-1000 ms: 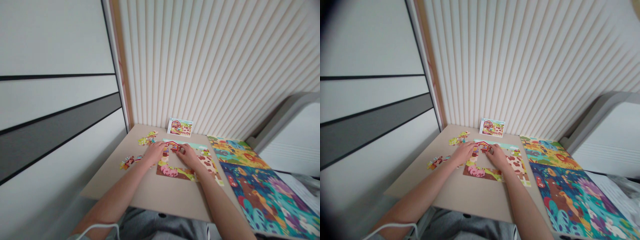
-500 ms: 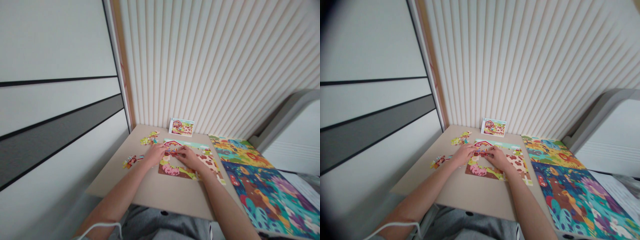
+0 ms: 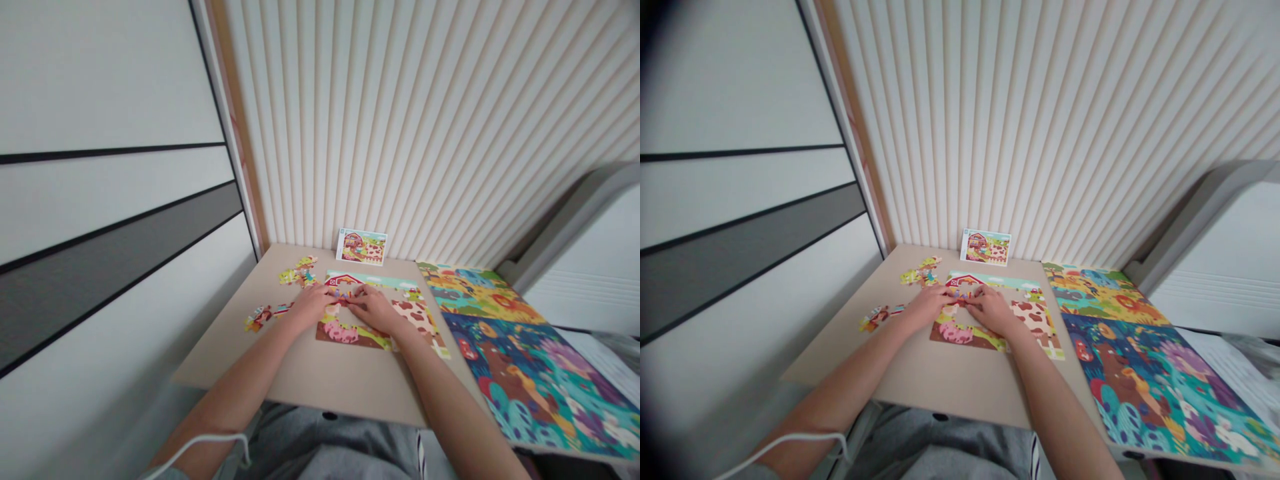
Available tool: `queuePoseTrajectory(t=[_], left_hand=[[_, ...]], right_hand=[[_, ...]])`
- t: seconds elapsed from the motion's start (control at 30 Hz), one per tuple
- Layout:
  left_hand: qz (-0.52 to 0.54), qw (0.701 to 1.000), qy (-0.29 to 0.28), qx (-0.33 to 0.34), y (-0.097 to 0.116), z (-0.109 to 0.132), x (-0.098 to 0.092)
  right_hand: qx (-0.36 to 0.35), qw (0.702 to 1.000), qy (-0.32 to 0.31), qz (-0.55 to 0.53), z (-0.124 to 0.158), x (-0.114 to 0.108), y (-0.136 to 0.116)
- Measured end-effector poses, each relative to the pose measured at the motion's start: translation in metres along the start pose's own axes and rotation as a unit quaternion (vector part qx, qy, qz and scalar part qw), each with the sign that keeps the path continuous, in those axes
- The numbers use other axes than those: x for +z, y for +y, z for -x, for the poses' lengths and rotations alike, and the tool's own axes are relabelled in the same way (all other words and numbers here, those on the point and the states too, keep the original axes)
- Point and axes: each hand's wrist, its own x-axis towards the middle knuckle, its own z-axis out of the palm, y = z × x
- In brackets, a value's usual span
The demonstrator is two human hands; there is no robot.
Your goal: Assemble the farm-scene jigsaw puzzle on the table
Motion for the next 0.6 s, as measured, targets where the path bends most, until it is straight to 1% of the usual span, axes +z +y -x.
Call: queuePoseTrajectory(t=[0.1,0.17,0.27,0.33,0.4,0.47,0.53,0.6], left_hand=[[-0.010,1.000,-0.001,-0.008,0.004,0.000,0.001],[-0.007,1.000,0.001,-0.013,0.006,0.000,0.000],[0.016,0.999,0.019,-0.022,0.006,0.005,-0.009],[0.024,0.997,0.052,-0.044,0.001,0.012,-0.022],[0.014,0.992,0.093,-0.087,-0.009,0.024,-0.039],[-0.009,0.984,0.111,-0.136,-0.022,0.042,-0.057],[-0.025,0.983,0.076,-0.167,-0.036,0.064,-0.071],[-0.025,0.980,0.049,-0.193,-0.046,0.086,-0.080]], right_hand=[[-0.003,1.000,-0.012,0.009,0.001,-0.003,-0.005],[-0.002,1.000,-0.006,0.007,0.001,-0.004,-0.007],[0.024,0.999,0.043,0.007,0.001,-0.007,-0.006],[0.060,0.994,0.088,0.012,0.001,-0.010,-0.002],[0.090,0.988,0.121,0.020,0.001,-0.012,0.004],[0.106,0.985,0.131,0.030,0.002,-0.013,0.009],[0.112,0.984,0.133,0.040,0.002,-0.012,0.010],[0.114,0.983,0.134,0.049,0.002,-0.012,0.008]])
